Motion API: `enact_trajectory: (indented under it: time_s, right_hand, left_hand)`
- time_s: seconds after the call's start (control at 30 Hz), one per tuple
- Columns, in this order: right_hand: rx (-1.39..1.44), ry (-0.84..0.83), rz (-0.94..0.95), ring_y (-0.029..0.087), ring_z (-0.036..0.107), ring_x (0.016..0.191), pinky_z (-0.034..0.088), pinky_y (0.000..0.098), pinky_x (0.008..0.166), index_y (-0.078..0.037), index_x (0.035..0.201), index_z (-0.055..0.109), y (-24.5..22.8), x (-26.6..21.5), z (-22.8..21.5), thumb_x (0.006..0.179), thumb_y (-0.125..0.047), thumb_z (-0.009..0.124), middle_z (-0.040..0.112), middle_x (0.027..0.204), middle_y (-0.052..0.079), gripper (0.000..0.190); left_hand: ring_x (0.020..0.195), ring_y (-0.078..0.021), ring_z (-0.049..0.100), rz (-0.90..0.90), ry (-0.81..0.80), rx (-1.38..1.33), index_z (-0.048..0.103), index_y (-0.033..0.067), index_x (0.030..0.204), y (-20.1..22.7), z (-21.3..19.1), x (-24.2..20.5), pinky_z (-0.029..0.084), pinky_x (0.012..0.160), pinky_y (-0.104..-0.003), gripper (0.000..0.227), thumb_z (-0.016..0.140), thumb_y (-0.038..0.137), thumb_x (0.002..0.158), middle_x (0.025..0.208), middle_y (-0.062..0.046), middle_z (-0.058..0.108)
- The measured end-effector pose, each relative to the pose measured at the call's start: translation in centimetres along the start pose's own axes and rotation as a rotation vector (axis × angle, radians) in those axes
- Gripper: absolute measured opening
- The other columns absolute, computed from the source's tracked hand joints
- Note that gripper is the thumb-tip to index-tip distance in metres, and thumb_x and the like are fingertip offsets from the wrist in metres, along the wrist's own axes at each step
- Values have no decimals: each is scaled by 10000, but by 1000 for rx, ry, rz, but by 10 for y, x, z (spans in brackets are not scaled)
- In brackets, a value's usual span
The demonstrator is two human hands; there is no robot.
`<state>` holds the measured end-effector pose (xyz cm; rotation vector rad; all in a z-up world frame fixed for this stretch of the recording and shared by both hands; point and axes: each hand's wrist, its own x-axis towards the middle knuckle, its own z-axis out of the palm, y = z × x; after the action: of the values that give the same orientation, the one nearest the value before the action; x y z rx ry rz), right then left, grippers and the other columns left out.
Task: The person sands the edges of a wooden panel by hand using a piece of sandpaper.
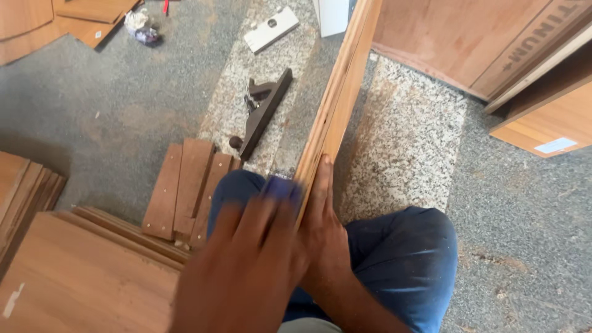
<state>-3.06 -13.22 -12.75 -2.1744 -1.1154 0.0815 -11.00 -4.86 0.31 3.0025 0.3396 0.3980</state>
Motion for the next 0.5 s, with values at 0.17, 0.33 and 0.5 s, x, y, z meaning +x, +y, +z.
enact_trajectory:
  time_s: [0.17,0.33,0.5]
  right_hand:
    - [167,-70,242,517,584,1213,569,526,909,14,1546,118,-9,5,-3,785,-303,780,222,1598,363,1057]
    - [233,-5,358,517,646,1084,578,549,843,5,1570,-19,-16,17,0,762,-313,807,349,1557,343,1199]
    - [167,-71,389,498,658,1070,605,514,860,-75,1601,-201,-7,47,-8,771,-276,801,445,1450,348,1317]
  left_hand:
    - [811,-309,663,22,10,3,706,-19,1015,-6,27,102,600,592,-411,314,758,230,830,1013,-185,672]
    - [888,-344,681,27,24,113,739,-4,940,-18,49,161,625,579,-386,249,756,221,837,1057,-225,669]
    - [857,-330,697,-106,-155,37,699,-10,1056,-21,52,193,631,604,-398,246,650,223,995,1020,-226,681]
